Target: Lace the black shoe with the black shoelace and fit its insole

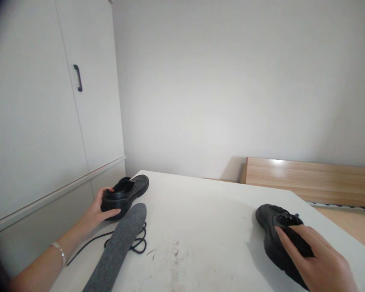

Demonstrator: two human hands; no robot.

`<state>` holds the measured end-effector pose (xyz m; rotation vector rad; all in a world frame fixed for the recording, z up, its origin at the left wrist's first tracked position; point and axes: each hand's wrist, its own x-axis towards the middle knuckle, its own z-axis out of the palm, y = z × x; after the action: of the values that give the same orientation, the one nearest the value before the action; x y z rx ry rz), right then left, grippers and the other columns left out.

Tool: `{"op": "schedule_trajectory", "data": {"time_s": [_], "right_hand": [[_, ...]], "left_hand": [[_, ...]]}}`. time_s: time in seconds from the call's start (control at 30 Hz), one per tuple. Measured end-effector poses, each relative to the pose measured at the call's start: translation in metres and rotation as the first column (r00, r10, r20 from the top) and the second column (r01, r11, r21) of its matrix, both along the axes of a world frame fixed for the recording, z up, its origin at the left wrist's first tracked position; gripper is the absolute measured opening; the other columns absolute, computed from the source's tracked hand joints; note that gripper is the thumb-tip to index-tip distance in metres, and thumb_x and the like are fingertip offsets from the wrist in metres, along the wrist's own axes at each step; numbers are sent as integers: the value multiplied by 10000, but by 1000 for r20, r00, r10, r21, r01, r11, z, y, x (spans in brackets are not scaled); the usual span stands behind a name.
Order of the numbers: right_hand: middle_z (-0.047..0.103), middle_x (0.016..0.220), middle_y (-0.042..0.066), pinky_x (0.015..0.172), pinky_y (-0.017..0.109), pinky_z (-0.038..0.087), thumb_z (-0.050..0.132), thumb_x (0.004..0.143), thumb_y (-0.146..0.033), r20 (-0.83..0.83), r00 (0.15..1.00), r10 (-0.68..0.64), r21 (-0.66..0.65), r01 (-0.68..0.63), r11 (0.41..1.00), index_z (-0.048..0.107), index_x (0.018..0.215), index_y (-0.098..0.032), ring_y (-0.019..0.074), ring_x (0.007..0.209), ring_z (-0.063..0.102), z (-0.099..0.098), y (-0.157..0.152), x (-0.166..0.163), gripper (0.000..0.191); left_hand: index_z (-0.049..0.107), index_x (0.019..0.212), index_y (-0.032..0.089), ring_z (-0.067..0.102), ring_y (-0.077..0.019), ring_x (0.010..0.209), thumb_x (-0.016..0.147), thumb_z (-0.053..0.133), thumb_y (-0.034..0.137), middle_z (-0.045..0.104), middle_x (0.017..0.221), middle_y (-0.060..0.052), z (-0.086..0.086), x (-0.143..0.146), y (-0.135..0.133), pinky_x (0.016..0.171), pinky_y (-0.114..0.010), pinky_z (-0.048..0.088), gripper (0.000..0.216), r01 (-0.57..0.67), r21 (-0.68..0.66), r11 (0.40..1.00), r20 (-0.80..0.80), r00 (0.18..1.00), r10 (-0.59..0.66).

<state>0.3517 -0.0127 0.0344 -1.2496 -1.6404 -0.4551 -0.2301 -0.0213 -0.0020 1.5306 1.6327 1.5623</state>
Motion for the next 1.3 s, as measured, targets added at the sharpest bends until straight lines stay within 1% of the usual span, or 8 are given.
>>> {"op": "schedule_trajectory", "data": {"time_s": [0.23, 0.43, 0.53, 0.67, 0.83, 1.0, 1.2, 1.3], "right_hand": [[604, 689, 17, 589, 280, 474, 621, 914, -242, 224, 892, 392, 68, -416, 907, 577, 880, -209, 164, 599, 591, 7, -25, -113, 65], [544, 615, 6, 544, 287, 385, 528, 910, -111, 306, 806, 507, -31, -523, 852, 489, 747, -223, 163, 565, 510, -9, -27, -180, 201], [561, 615, 12, 541, 298, 356, 516, 890, -109, 355, 787, 505, -60, -520, 852, 450, 712, -228, 169, 566, 504, -18, -27, -192, 224], [573, 652, 23, 572, 310, 352, 542, 880, -160, 318, 772, 551, -142, -536, 832, 467, 724, -220, 178, 606, 511, -6, -31, -190, 184], [562, 690, 28, 605, 318, 361, 439, 965, -209, 28, 760, 649, -130, -641, 757, 555, 781, -206, 179, 657, 509, 32, -4, -173, 218], [572, 747, 21, 672, 320, 421, 442, 1004, -340, -337, 739, 584, -52, -633, 772, 585, 829, -201, 182, 721, 536, 31, 47, -152, 265], [554, 924, 27, 737, 322, 481, 542, 938, -285, -361, 609, 706, -365, -789, 494, 537, 1002, -215, 181, 823, 527, 7, 48, -136, 95], [520, 957, 23, 745, 324, 488, 624, 775, -112, -316, 621, 718, -449, -764, 463, 476, 1072, -223, 183, 840, 503, 11, 40, -137, 350]], "left_hand": [[337, 1369, 277, 606, -331, 1123, 620, 733, 212, 602, 1201, -81, -9, -11, 2, 1042, -549, 409, 850, 2, -70, 998, 36, 999, 0], [221, 1470, 324, 136, -340, 1509, 737, 735, 391, 209, 1608, -121, 1, -3, -6, 1205, -579, 98, 898, -145, 126, 981, 18, 989, 144], [339, 1398, 364, 196, -297, 1499, 814, 675, 442, 319, 1575, -50, 26, 17, -16, 1222, -560, 94, 678, -190, 255, 948, 116, 979, 165], [591, 1142, 253, 543, -307, 1256, 853, 610, 485, 626, 1258, -77, 70, 73, -24, 1146, -504, 348, 370, 112, 139, 984, -28, 994, -109], [667, 1029, 245, 612, -257, 1076, 867, 588, 270, 697, 1083, -62, 97, 168, -7, 997, -408, 455, 182, 474, -60, 879, -427, 783, -451], [644, 956, 199, 615, -207, 899, 863, 570, 179, 676, 950, -54, 74, 219, 28, 842, -343, 485, 120, 556, -3, 831, -384, 767, -514], [606, 1134, 252, 564, -242, 1041, 903, 587, 290, 580, 1106, -87, 31, 226, 38, 919, -397, 472, 235, 656, 81, 750, -300, 734, -610], [585, 1193, 288, 537, -271, 1118, 888, 608, 290, 534, 1178, -100, 18, 229, 34, 964, -438, 461, 306, 630, 88, 771, -301, 755, -583]]}}
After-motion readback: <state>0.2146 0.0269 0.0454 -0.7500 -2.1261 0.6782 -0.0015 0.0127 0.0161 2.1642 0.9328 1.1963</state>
